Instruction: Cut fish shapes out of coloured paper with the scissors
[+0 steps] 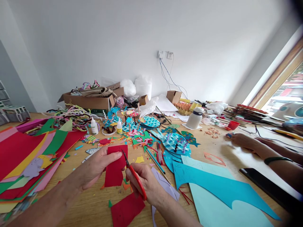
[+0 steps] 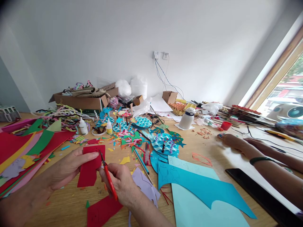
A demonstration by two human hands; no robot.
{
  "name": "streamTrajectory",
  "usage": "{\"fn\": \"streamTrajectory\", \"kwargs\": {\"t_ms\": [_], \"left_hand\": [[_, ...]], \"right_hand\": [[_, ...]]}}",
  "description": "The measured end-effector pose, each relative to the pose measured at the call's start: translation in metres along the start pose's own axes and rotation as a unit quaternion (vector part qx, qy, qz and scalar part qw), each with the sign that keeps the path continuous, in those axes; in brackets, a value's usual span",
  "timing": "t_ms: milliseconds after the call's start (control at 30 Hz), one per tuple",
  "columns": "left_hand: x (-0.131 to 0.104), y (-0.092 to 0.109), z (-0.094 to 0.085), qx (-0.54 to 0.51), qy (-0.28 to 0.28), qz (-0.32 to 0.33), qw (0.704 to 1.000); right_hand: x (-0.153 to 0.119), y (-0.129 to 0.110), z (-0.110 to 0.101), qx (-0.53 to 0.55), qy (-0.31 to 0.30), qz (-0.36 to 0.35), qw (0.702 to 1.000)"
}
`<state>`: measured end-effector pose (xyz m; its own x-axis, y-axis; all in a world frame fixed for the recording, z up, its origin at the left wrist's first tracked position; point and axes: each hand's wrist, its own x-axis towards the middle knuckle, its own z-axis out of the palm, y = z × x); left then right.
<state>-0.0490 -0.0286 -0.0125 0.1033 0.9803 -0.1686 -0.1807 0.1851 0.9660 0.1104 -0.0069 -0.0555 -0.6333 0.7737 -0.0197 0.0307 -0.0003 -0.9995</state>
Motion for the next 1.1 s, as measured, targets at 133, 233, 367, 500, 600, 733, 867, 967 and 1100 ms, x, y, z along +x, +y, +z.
{"fn": "streamTrajectory", "kwargs": {"t_ms": [133,233,367,500,600,733,867,967,1100], "left_hand": [[-0.0002,0.0015,0.002,-0.003,0.005,-0.002,1.0],[0.0007,-0.0001,0.0024,-0.013,0.034,-0.001,0.999],[0.0015,-0.0022,0.0027,-0.017,0.054,0.013,0.998],[0.0008,-0.0018,0.0052,-0.015,0.039,0.022,0.999],[0.0003,-0.0023,0.0068,-0.011,0.025,0.027,0.999],[-0.0001,-0.0032,0.0057,-0.01,0.011,0.02,1.0],[0.0001,-0.0017,0.0028,-0.002,0.02,0.004,1.0],[0.0006,-0.0006,0.0015,-0.001,0.026,-0.004,1.0],[0.0,-0.0009,0.0008,-0.006,0.038,-0.007,0.999]], "right_hand": [[0.0013,0.0035,-0.0001,-0.012,0.01,0.007,1.0],[0.0023,0.0067,-0.0004,-0.023,0.016,0.006,1.0],[0.0016,0.0063,0.0,-0.023,0.016,0.011,1.0],[0.0001,0.0021,0.0012,-0.023,0.014,0.008,1.0],[-0.0004,0.0,0.0014,-0.031,0.013,0.014,0.999],[-0.0008,-0.001,0.0008,-0.042,0.015,0.014,0.999],[-0.0004,0.0,0.0003,-0.035,0.015,0.015,0.999],[0.0004,0.0019,0.0007,-0.023,0.018,0.012,1.0],[0.0011,0.0033,0.0019,-0.021,0.025,0.016,0.999]]}}
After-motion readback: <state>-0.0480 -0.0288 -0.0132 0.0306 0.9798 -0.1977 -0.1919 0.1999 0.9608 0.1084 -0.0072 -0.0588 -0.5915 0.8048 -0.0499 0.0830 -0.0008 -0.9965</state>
